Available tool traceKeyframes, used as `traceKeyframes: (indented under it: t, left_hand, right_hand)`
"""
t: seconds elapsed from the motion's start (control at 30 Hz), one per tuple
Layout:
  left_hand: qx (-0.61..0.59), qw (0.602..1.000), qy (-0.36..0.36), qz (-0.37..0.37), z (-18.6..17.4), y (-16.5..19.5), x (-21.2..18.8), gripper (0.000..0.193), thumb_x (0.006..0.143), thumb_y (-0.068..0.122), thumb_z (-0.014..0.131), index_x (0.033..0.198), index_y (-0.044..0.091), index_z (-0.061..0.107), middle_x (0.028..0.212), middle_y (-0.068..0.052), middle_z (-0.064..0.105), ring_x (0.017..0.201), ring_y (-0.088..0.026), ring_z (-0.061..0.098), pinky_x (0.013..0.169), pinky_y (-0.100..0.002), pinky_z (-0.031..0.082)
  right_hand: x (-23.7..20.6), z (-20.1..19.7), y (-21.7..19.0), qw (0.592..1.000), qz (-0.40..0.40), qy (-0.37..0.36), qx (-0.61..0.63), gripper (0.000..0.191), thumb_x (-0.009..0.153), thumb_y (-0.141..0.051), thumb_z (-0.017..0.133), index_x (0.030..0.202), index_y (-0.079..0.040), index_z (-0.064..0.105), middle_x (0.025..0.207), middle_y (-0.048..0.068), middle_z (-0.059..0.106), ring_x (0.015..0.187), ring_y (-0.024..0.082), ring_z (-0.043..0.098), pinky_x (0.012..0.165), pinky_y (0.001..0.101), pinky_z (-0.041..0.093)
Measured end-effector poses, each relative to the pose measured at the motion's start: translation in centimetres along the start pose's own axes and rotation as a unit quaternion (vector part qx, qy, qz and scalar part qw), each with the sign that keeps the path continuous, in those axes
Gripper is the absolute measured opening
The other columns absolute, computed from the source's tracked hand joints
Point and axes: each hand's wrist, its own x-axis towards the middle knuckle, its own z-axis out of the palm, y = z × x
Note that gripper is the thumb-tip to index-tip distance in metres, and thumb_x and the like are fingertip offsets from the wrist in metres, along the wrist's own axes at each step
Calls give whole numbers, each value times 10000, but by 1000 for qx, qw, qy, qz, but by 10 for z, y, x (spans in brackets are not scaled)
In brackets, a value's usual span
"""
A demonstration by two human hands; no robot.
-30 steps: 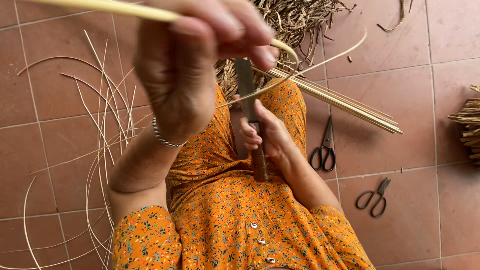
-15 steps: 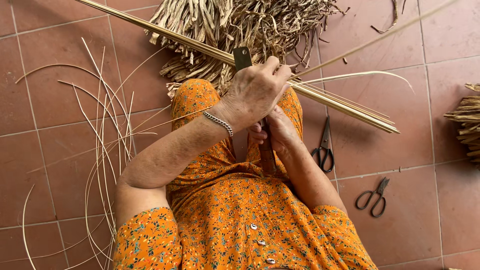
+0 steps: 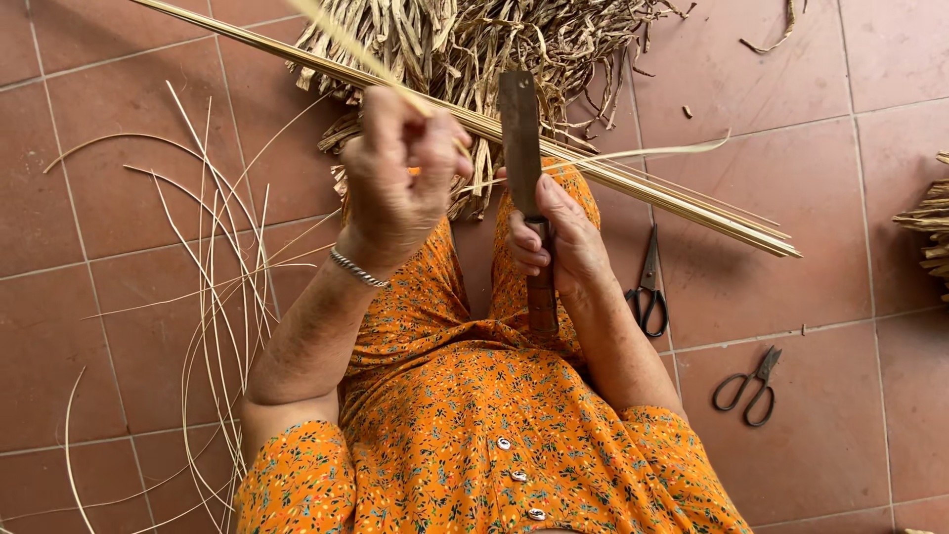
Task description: The person sits on a tiled floor and uses a large knife to split long bamboo stalks into thin strips. They hold the stalks between their legs and repeatedly draw the knife along the length of the bamboo to separate it into finer strands.
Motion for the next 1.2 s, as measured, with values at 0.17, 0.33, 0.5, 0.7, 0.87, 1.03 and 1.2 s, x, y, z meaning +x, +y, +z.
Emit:
traceKeyframes:
  t: [0.17, 0.33, 0.5, 0.7, 0.87, 1.03, 1.2]
  left_hand:
    - [-122, 987, 90, -50, -40, 23, -7, 85, 1217, 70, 486, 1186, 22, 423, 926, -175, 704, 695, -218, 745, 627, -307, 611]
    - [-184, 968, 158, -65, -61, 34, -6, 141, 1217, 111, 502, 1201, 30, 388, 920, -235, 680, 656, -247, 703, 618, -348, 588]
    - [-210, 955, 200, -70, -69, 34, -13, 187, 1225, 104, 540, 1176, 19, 381, 930, -255, 673, 676, -290, 690, 629, -394, 590]
    - [-187, 948, 250, -60, -96, 29, -25, 182, 1240, 87, 540, 1216, 18, 373, 936, -261, 657, 696, -325, 673, 626, -423, 574]
    - [-143, 951, 273, -36, -122, 26, -33, 182, 1271, 78, 541, 1228, -1, 383, 909, -276, 621, 655, -361, 645, 614, -439, 543]
    - [-127, 946, 297, -38, -139, 22, -41, 183, 1253, 104, 523, 1243, -34, 403, 930, -278, 618, 634, -381, 640, 614, -443, 540]
    - [-114, 942, 313, -38, -154, 20, -48, 228, 1233, 126, 532, 1189, -94, 490, 913, -267, 630, 619, -365, 632, 596, -433, 535]
  right_hand:
    - [-2, -18, -3, 999, -14, 33, 5, 480, 1105, -463, 468, 1428, -110, 508, 614, -10, 430, 440, 72, 341, 402, 245, 305]
    - [-9, -47, -16, 997, -52, 47, -31, 524, 1116, -481, 458, 1458, -86, 490, 591, -48, 407, 427, 58, 333, 386, 249, 295]
    - [-20, -77, -34, 995, -88, 45, 2, 528, 1136, -502, 438, 1464, -92, 485, 611, -38, 394, 437, 62, 315, 401, 248, 284]
    - [-28, -109, -49, 992, -102, 49, 58, 517, 1158, -501, 411, 1466, -96, 508, 629, -31, 367, 454, 66, 292, 429, 243, 277]
    - [-31, -134, -55, 990, -117, 60, 49, 520, 1157, -507, 410, 1455, -96, 524, 633, -35, 363, 466, 64, 287, 436, 239, 287]
    - [-35, -154, -62, 985, -146, 68, 64, 501, 1190, -496, 407, 1437, -78, 530, 600, -40, 356, 444, 48, 288, 437, 228, 297]
    - [-46, -170, -68, 978, -168, 99, 76, 488, 1189, -485, 394, 1435, -82, 519, 625, -36, 361, 473, 50, 301, 443, 220, 304]
